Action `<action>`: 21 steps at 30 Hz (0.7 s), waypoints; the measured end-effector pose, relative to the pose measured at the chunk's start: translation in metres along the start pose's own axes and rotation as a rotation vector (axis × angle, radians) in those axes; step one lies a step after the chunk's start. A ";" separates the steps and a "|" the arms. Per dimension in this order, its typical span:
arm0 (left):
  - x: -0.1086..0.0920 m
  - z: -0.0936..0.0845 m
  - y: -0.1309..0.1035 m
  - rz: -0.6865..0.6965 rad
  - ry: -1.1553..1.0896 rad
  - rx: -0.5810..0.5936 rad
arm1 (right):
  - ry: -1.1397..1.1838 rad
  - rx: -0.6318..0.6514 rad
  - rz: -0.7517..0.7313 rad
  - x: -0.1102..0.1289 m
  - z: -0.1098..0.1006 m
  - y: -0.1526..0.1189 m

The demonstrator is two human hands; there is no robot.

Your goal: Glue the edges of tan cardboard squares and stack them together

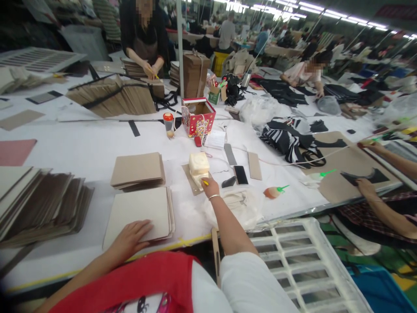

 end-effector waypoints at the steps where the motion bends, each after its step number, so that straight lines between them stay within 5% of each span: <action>1: 0.000 -0.003 0.000 -0.002 -0.007 -0.030 | -0.011 0.012 -0.075 0.002 0.001 -0.004; 4: 0.002 -0.010 -0.002 -0.026 -0.010 -0.118 | 0.029 -0.030 -0.187 -0.003 0.000 -0.020; 11: 0.014 -0.003 -0.003 -0.056 -0.020 -0.181 | 0.345 -0.121 0.180 -0.040 0.003 -0.029; 14: 0.015 0.000 -0.002 -0.042 -0.016 -0.188 | 0.206 -0.187 0.004 -0.029 -0.001 -0.025; 17: 0.015 -0.002 -0.001 -0.041 -0.009 -0.189 | -0.013 -0.086 -0.190 -0.016 0.004 -0.033; 21: 0.015 -0.005 0.000 -0.027 -0.019 -0.174 | -0.054 -0.034 -0.204 -0.012 0.001 -0.057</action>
Point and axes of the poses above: each hand's wrist, its own y-axis towards the middle knuckle, its own z-axis out of the palm, x = y × z, the point moved 6 cm from there along y, towards the middle knuckle, and after that the axes turned 7 degrees about -y, right-handed, at the moved point
